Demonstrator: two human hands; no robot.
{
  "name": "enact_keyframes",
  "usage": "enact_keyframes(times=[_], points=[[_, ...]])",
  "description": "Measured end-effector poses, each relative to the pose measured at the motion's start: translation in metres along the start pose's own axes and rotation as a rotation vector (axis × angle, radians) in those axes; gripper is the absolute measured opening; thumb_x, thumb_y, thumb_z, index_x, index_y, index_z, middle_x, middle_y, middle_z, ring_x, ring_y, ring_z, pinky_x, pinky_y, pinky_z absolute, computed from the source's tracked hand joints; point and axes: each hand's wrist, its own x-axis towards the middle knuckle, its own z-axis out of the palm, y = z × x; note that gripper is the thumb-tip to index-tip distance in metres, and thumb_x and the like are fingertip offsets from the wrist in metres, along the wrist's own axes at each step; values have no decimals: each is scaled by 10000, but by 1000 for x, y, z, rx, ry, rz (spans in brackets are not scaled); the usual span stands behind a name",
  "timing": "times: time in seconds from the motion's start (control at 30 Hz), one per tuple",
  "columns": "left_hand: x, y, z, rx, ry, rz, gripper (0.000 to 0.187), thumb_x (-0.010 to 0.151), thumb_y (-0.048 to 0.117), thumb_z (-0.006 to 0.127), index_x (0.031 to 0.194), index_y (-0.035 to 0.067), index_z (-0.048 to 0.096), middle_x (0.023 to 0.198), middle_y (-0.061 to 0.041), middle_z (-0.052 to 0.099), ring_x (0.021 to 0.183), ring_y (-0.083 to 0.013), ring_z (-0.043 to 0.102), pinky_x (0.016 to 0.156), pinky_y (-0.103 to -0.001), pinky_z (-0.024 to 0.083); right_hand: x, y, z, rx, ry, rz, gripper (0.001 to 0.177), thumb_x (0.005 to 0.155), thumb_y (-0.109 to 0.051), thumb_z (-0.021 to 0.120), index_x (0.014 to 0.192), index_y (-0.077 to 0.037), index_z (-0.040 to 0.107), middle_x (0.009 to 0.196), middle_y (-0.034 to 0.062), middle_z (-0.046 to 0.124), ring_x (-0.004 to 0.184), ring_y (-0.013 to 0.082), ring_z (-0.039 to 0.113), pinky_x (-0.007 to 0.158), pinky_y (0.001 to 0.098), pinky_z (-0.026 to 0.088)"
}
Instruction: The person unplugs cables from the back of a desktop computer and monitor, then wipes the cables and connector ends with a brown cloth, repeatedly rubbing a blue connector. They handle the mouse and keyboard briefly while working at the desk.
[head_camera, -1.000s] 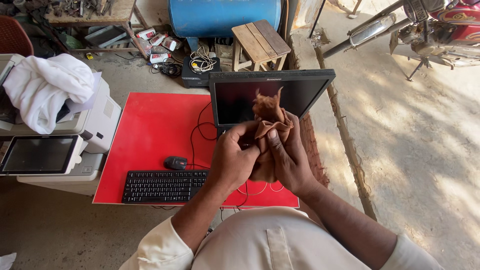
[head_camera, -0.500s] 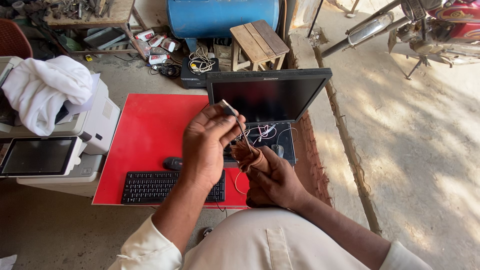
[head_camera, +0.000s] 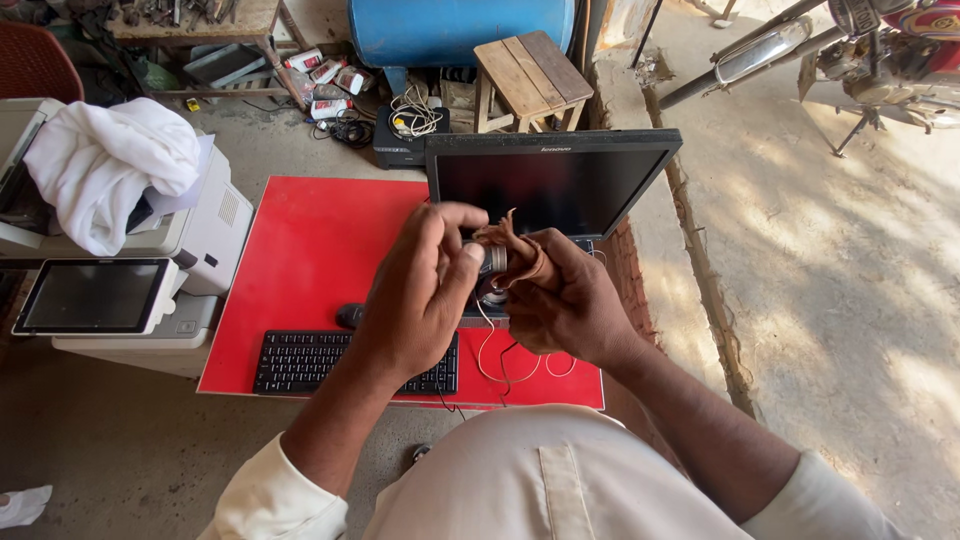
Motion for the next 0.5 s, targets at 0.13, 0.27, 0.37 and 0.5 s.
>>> enact_keyframes(times=[0.13,0.27,0.37,0.5], points=[[-7,2,-6,417,-133,-81,464,853,442,792,1058,48,657,728,-57,608,643,-166,633,527,-331,499,4,-7,7,-93,-4,-251,390,889,8,755,1235,-29,578,1114,93,676,998,152,694,870,306,581],[-10,6,-17,461,-88,-33,435,873,436,768,1027,40,672,906,-76,673,755,-209,722,605,-326,553,9,-4,14,-94,-40,-237,406,872,21,726,1240,-43,569,1086,75,677,970,178,714,846,316,598],[-18,8,-28,441,-165,-223,316,886,383,751,925,71,722,807,-29,714,697,-188,744,607,-321,556,12,10,17,-211,-69,-392,493,770,29,762,1216,-31,561,1084,95,655,973,219,705,848,337,585],[-34,4,-63,39,-97,-363,220,911,280,737,872,65,765,717,-28,704,639,-137,660,576,-277,535,9,41,28,-119,-120,-311,416,831,66,706,1211,-24,562,1106,97,682,987,214,733,848,337,604]])
